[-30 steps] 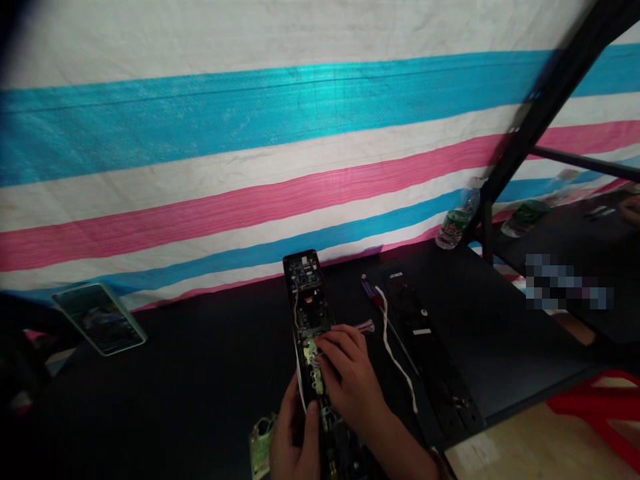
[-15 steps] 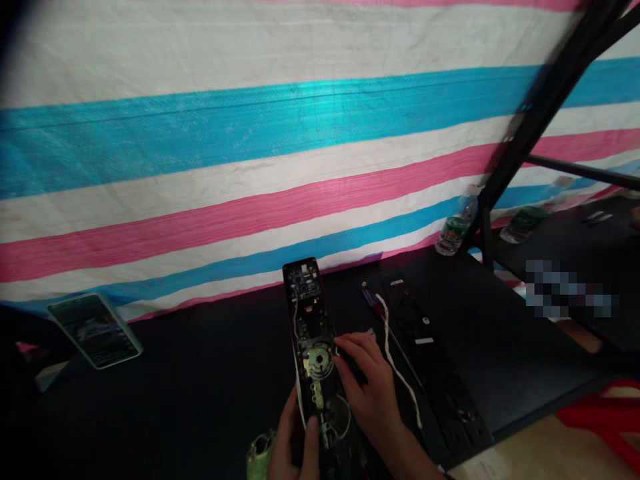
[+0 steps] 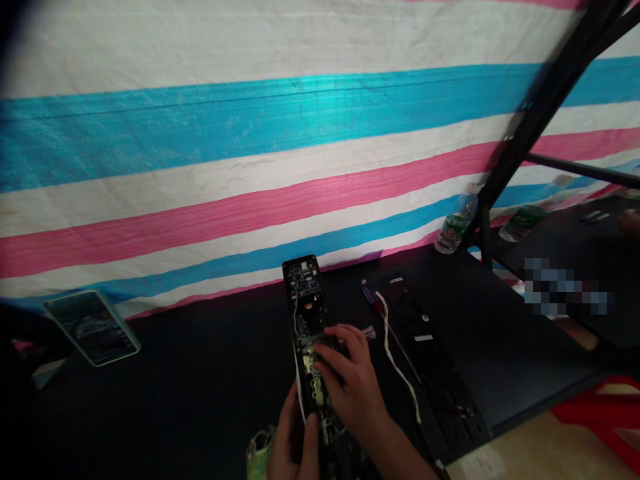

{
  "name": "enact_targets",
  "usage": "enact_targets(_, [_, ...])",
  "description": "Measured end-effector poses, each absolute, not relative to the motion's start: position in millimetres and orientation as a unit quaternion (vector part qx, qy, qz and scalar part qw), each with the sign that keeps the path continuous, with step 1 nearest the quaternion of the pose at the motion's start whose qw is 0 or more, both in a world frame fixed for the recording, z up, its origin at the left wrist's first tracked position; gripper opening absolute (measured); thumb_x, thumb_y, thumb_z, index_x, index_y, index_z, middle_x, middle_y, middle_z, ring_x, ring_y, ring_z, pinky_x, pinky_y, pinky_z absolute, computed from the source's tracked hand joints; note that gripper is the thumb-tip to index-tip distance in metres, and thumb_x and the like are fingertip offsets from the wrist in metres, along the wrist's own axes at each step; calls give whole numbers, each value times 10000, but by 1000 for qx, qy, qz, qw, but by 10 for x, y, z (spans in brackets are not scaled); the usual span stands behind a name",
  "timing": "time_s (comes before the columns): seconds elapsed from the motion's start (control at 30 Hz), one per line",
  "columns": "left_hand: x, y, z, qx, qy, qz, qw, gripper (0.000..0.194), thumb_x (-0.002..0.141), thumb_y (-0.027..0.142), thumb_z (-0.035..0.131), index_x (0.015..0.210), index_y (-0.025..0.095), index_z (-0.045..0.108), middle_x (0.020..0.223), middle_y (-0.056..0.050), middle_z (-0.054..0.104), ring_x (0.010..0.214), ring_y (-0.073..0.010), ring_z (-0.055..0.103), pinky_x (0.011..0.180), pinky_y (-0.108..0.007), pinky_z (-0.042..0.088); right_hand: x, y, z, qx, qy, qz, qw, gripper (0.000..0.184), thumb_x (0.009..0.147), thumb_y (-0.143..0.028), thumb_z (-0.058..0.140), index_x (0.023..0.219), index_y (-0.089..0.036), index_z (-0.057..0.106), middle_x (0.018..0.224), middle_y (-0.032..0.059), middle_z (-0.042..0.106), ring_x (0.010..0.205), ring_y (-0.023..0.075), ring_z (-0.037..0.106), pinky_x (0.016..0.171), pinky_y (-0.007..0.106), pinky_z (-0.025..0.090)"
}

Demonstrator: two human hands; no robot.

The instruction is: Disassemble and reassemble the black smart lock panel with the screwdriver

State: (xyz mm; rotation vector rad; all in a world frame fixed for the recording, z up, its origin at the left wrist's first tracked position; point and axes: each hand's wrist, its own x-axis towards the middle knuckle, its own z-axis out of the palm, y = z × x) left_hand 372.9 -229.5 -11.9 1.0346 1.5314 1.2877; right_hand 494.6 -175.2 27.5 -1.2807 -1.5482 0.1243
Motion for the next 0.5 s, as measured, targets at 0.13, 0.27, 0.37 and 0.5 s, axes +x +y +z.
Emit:
enact_targets(0.13, [3770,-2299,-123,376,596,539,461,606,895,518,630,1394,177,589,1268,-151,741,1195,-306,703,991,-395,582,4956,-1758,260,-538,-643,43,542,314,926,-130,649,1173,-311,720,1236,89,656,1163,267,603,964,476,553])
enact_targets(0.27, [3772,-2302,-165,382,584,538,472,631,932,534,575,1435,157,523,1278,-164,733,1180,-280,714,970,-354,585,4951,-1755,250,-545,-656,58,519,299,921,-118,642,1143,-301,723,1275,95,632,1207,277,579,994,501,540])
enact_targets(0.37, [3753,-2294,-178,381,592,532,471,638,929,544,583,1442,171,512,1290,-154,730,1183,-277,713,979,-350,577,4944,-1755,255,-548,-669,79,496,304,928,-108,615,1141,-296,722,1314,98,624,1257,291,553,1032,536,519])
enact_targets(0.5, [3764,-2333,-165,386,603,517,470,646,931,553,577,1459,188,500,1298,-153,725,1196,-291,705,990,-379,572,4949,-1748,260,-544,-672,94,493,305,940,-112,595,1150,-294,720,1331,98,635,1290,297,540,1052,554,509])
